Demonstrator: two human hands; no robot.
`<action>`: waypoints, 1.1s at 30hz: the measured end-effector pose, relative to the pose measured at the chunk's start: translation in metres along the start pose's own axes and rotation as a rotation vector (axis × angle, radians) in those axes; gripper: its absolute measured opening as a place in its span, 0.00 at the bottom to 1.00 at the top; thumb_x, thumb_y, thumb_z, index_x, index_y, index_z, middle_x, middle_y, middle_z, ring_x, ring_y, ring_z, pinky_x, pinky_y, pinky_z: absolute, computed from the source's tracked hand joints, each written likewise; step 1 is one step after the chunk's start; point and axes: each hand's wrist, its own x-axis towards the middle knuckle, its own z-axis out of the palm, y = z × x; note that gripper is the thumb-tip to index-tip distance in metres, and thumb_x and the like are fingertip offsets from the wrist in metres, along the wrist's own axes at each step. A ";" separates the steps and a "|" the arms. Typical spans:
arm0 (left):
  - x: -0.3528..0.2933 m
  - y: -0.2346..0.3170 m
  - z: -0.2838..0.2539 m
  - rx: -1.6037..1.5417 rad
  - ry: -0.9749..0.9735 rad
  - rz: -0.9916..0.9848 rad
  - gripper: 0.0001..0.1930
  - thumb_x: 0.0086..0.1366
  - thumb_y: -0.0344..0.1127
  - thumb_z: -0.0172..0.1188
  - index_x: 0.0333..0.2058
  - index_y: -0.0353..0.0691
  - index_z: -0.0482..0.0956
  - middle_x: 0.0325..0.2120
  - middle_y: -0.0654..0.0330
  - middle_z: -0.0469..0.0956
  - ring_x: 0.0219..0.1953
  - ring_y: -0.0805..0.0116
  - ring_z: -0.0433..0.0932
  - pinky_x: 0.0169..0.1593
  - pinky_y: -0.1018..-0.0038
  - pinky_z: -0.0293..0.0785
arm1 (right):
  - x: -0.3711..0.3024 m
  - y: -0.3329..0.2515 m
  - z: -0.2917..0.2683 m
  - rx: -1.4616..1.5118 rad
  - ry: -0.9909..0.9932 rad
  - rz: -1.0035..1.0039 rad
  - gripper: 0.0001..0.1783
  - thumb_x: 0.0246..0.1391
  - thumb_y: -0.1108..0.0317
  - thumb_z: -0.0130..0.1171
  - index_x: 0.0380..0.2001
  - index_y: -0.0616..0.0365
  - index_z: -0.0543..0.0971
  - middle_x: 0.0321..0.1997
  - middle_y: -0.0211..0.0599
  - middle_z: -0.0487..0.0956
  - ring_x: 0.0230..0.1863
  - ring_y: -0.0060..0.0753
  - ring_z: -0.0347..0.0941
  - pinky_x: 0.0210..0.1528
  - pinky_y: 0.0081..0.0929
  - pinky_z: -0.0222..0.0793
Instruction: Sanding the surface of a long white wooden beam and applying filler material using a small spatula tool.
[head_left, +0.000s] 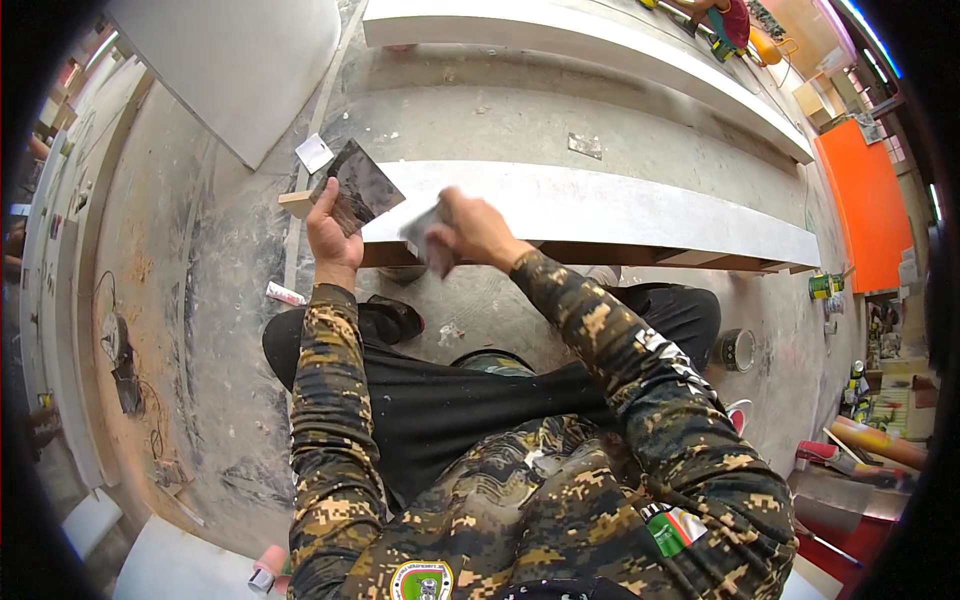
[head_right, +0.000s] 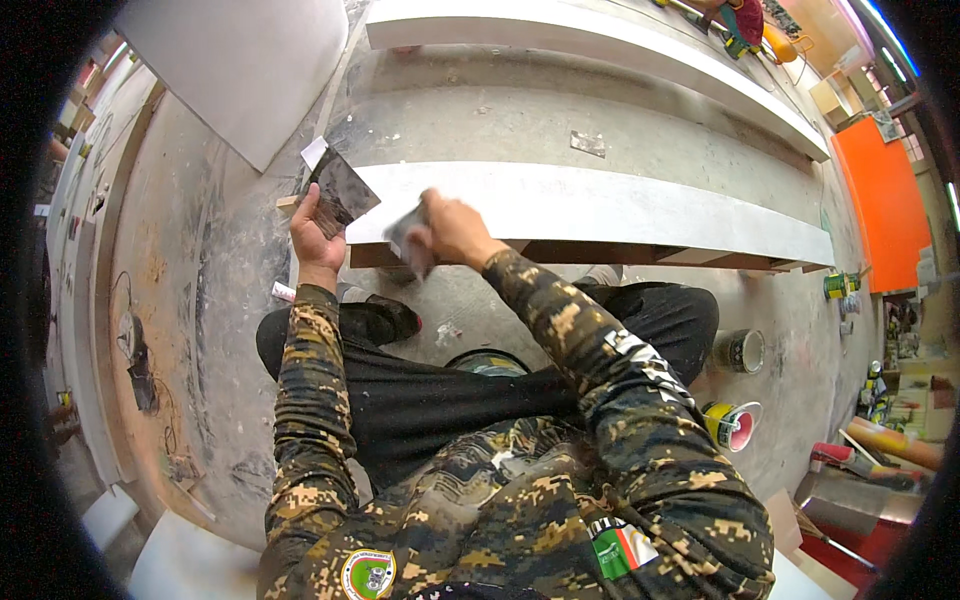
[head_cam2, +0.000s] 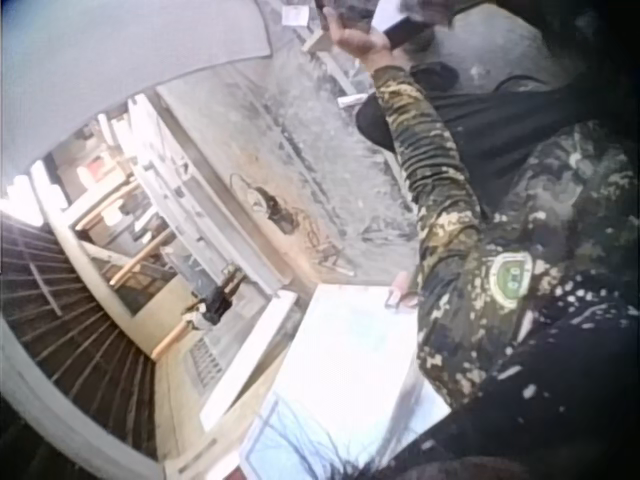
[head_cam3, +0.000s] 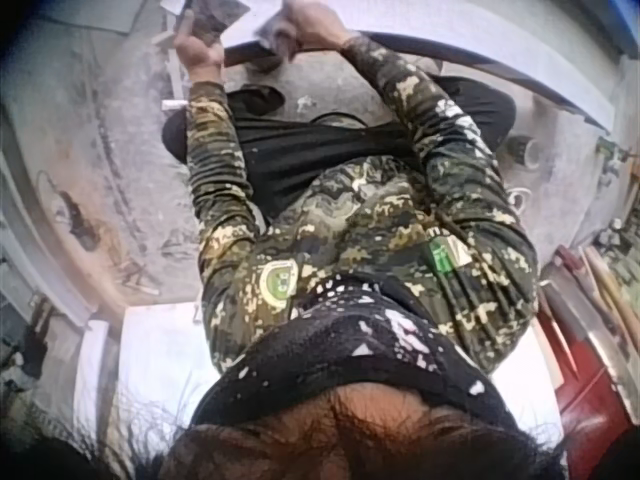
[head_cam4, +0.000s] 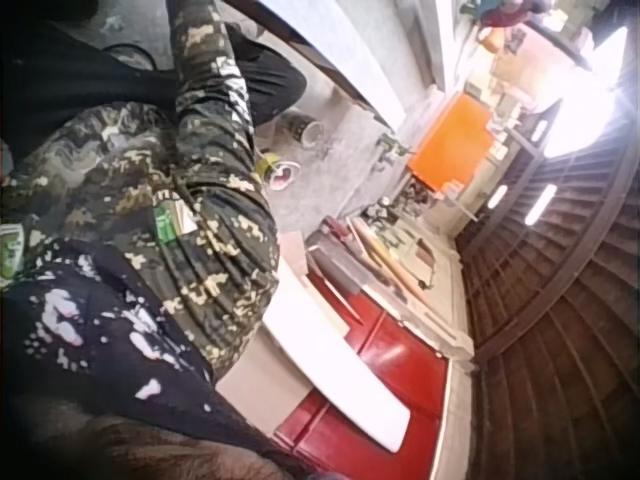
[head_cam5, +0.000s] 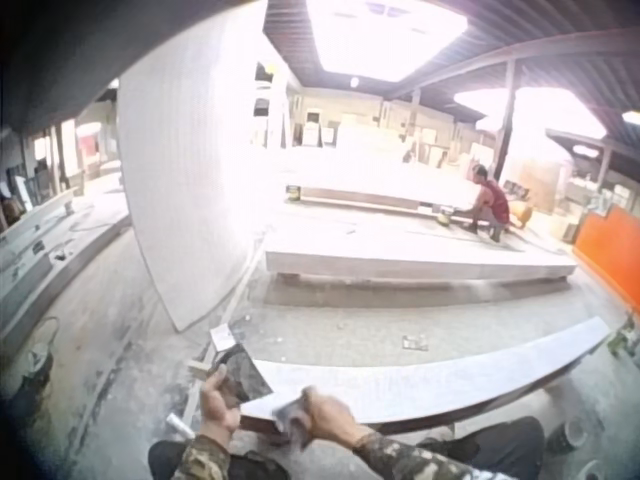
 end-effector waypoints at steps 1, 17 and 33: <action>0.001 0.000 0.001 -0.014 -0.002 0.003 0.11 0.66 0.35 0.60 0.44 0.38 0.79 0.43 0.58 0.82 0.48 0.61 0.80 0.56 0.63 0.74 | -0.014 0.005 0.007 -0.035 -0.064 -0.137 0.33 0.52 0.52 0.67 0.53 0.62 0.69 0.39 0.58 0.81 0.41 0.60 0.79 0.43 0.45 0.75; -0.007 0.002 0.010 0.225 -0.099 -0.133 0.10 0.65 0.29 0.60 0.44 0.36 0.76 0.39 0.57 0.80 0.43 0.63 0.82 0.51 0.62 0.79 | -0.123 0.068 -0.042 0.602 0.480 0.310 0.21 0.54 0.66 0.69 0.44 0.64 0.72 0.36 0.36 0.81 0.35 0.21 0.76 0.36 0.20 0.74; -0.056 -0.037 0.038 1.805 -0.936 -0.076 0.43 0.49 0.35 0.65 0.67 0.44 0.60 0.36 0.41 0.80 0.38 0.49 0.81 0.48 0.64 0.79 | -0.131 0.049 -0.026 0.307 0.269 0.190 0.21 0.53 0.65 0.67 0.45 0.62 0.72 0.33 0.51 0.81 0.36 0.48 0.81 0.38 0.35 0.74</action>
